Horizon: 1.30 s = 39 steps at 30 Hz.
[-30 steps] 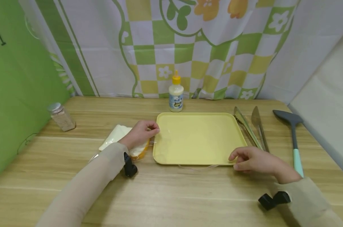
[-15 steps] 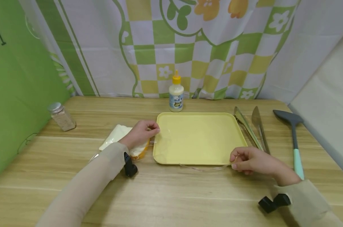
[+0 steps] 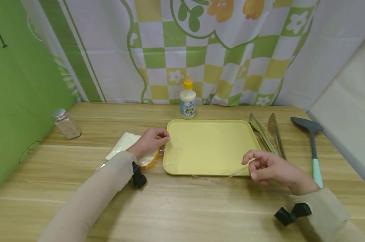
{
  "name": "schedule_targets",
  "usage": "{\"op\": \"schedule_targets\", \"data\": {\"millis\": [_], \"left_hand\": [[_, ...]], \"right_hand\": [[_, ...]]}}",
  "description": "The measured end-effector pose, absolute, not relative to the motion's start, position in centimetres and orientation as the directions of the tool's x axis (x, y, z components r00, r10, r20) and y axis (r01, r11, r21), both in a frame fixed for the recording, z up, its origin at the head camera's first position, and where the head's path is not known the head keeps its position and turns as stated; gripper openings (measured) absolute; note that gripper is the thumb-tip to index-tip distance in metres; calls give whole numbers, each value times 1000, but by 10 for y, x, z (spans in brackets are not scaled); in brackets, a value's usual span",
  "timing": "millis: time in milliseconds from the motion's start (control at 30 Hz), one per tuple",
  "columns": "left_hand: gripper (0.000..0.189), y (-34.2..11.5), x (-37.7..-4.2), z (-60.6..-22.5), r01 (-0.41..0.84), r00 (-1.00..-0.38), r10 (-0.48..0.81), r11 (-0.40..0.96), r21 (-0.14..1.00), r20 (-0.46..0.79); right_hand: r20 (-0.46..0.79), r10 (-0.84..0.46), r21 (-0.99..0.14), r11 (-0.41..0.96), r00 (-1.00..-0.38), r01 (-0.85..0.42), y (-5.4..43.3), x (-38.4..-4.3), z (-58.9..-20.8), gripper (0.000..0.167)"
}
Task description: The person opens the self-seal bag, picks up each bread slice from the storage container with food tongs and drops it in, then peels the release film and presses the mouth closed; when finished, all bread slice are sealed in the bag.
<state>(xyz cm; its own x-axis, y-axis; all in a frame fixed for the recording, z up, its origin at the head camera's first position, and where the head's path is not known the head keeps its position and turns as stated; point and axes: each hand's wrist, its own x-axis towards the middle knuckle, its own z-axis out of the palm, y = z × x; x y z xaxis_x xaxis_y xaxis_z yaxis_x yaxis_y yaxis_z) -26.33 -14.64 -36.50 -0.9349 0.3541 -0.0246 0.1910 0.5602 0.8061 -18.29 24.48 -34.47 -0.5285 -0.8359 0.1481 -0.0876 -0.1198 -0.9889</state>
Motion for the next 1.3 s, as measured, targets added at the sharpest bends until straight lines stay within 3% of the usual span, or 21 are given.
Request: {"op": "schedule_targets", "data": {"millis": [233,700,933,1300], "left_hand": [[12,-146,-263,-366,175,-937,349,551,816,-34],[22,-155,-255,-351,164,-970,239,513,843,44],[25,-157,-248,-324,182,-982,118,402,897,146],[26,-161,-243,-285,334,-922,-105,272,902,373]], "right_hand": [[225,-854,-974,-210,-470,-85,243,-183,-332,48],[282,-782,-959,-224,-556,-173,210,-193,-318,39],[279,-738,-960,-198,-615,-197,177,-201,-322,30],[312,-718,-950,-250,-622,-187,137,-208,-325,25]]}}
